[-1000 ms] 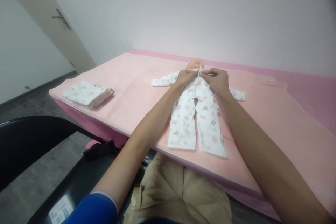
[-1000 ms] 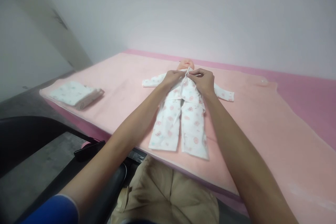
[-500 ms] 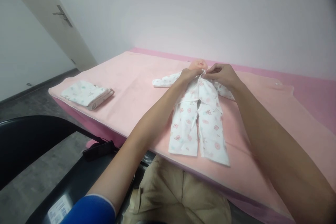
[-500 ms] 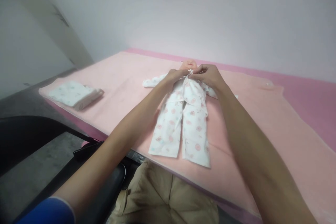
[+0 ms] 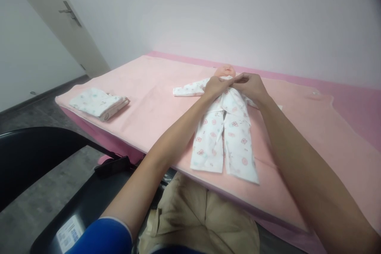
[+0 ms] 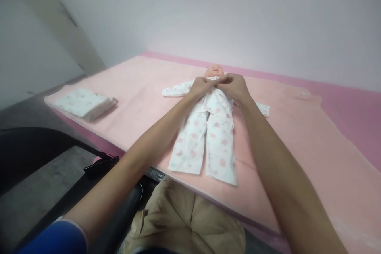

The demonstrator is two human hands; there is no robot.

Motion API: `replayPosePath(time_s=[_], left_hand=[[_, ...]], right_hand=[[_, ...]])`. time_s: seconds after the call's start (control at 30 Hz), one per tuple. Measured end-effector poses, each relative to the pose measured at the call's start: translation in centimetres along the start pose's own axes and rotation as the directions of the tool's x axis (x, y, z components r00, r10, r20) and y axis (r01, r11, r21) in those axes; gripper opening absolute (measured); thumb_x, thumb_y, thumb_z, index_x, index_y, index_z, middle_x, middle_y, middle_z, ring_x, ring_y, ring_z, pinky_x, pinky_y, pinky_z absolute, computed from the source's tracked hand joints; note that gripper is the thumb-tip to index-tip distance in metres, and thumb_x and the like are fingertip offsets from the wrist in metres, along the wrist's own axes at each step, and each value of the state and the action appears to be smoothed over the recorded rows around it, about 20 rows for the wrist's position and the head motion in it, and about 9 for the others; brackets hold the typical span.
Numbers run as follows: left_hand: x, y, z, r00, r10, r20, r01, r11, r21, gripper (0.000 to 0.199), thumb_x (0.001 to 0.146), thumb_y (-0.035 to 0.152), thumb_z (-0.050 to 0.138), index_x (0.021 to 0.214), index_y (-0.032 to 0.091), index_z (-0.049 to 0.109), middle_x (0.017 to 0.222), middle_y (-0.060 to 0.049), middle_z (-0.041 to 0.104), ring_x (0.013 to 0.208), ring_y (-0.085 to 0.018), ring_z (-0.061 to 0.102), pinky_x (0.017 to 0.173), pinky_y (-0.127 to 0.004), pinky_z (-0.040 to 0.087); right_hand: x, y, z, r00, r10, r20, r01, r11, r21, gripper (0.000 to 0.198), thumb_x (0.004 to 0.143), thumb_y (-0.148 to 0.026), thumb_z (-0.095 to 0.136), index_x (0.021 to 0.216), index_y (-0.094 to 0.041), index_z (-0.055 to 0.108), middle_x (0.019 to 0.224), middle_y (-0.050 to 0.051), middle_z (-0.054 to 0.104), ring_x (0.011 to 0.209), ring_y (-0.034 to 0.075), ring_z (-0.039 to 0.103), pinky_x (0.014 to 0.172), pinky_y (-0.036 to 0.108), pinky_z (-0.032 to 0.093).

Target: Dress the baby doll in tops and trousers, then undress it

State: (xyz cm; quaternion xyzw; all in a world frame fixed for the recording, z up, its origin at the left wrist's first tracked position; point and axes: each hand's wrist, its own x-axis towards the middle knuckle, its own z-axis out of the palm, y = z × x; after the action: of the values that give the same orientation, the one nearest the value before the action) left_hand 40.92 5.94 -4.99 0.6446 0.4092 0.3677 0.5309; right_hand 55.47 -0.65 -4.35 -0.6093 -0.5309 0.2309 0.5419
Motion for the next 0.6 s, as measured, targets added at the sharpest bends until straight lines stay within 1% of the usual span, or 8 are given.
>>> replayPosePath(time_s=[0.07, 0.1, 0.13, 0.23, 0.33, 0.43, 0.6], left_hand=[[0.3, -0.3, 0.0, 0.997, 0.064, 0.041, -0.067, 0.995, 0.076, 0.054, 0.082, 0.053, 0.079, 0.05, 0.02, 0.05, 0.062, -0.005, 0.061, 0.07, -0.02, 0.061, 0.076, -0.036, 0.047], [0.5, -0.5, 0.0, 0.994, 0.088, 0.058, -0.094, 0.991, 0.093, 0.053, 0.085, 0.052, 0.076, 0.05, 0.02, 0.051, 0.063, -0.005, 0.061, 0.072, -0.021, 0.062, 0.078, -0.036, 0.047], [0.6, -0.6, -0.1, 0.995, 0.09, 0.05, -0.094, 0.993, 0.071, 0.051, 0.085, 0.05, 0.077, 0.052, 0.02, 0.053, 0.064, -0.006, 0.063, 0.077, -0.023, 0.065, 0.08, -0.037, 0.048], [0.7, -0.9, -0.3, 0.995, 0.085, 0.053, -0.08, 0.992, -0.093, 0.036, 0.083, 0.038, 0.082, 0.059, 0.018, 0.063, 0.068, -0.008, 0.068, 0.092, -0.028, 0.07, 0.089, -0.037, 0.049], [0.6, -1.1, -0.3, 0.993, 0.082, 0.081, -0.06, 0.967, -0.247, 0.026, 0.08, 0.032, 0.085, 0.066, 0.016, 0.07, 0.07, -0.007, 0.071, 0.096, -0.028, 0.071, 0.09, -0.035, 0.05], [0.6, -1.5, -0.2, 0.995, 0.068, 0.08, -0.04, 0.949, -0.311, 0.023, 0.08, 0.03, 0.086, 0.068, 0.015, 0.072, 0.072, -0.007, 0.074, 0.093, -0.026, 0.072, 0.09, -0.034, 0.052], [1.4, -2.7, 0.0, 0.992, 0.092, 0.084, -0.052, 0.919, -0.391, 0.02, 0.079, 0.031, 0.086, 0.074, 0.014, 0.077, 0.082, -0.009, 0.078, 0.093, -0.024, 0.074, 0.093, -0.036, 0.053]], right_hand=[[-0.2, 0.6, 0.1, 1.0, -0.005, -0.025, 0.006, 1.0, 0.028, 0.034, 0.059, -0.038, 0.099, 0.081, -0.021, 0.077, 0.093, 0.008, 0.08, 0.099, 0.03, 0.075, 0.089, 0.043, 0.062], [-0.4, 0.9, 0.2, 0.999, -0.007, -0.035, 0.009, 0.999, 0.041, 0.034, 0.06, -0.039, 0.098, 0.082, -0.021, 0.078, 0.093, 0.008, 0.08, 0.099, 0.031, 0.075, 0.09, 0.043, 0.062], [-0.5, 1.1, 0.2, 0.999, -0.011, -0.041, 0.013, 0.999, 0.052, 0.035, 0.062, -0.041, 0.098, 0.084, -0.022, 0.079, 0.094, 0.008, 0.08, 0.1, 0.031, 0.075, 0.091, 0.044, 0.062], [-0.7, 1.9, 0.4, 0.999, -0.036, -0.041, 0.038, 0.998, 0.053, 0.037, 0.066, -0.046, 0.094, 0.091, -0.023, 0.081, 0.098, 0.007, 0.081, 0.103, 0.031, 0.074, 0.092, 0.045, 0.063], [-0.8, 2.3, 0.6, 0.996, -0.067, -0.05, 0.069, 0.997, 0.034, 0.036, 0.07, -0.048, 0.092, 0.095, -0.025, 0.08, 0.099, 0.005, 0.08, 0.101, 0.028, 0.074, 0.093, 0.043, 0.062], [-0.9, 2.5, 0.7, 0.995, -0.083, -0.058, 0.084, 0.996, 0.016, 0.034, 0.072, -0.047, 0.091, 0.096, -0.026, 0.079, 0.099, 0.004, 0.079, 0.1, 0.026, 0.073, 0.093, 0.042, 0.062], [-1.0, 2.8, 0.5, 0.992, -0.123, -0.023, 0.124, 0.991, 0.043, 0.034, 0.075, -0.047, 0.089, 0.1, -0.026, 0.079, 0.106, 0.004, 0.079, 0.106, 0.027, 0.073, 0.099, 0.043, 0.059]])
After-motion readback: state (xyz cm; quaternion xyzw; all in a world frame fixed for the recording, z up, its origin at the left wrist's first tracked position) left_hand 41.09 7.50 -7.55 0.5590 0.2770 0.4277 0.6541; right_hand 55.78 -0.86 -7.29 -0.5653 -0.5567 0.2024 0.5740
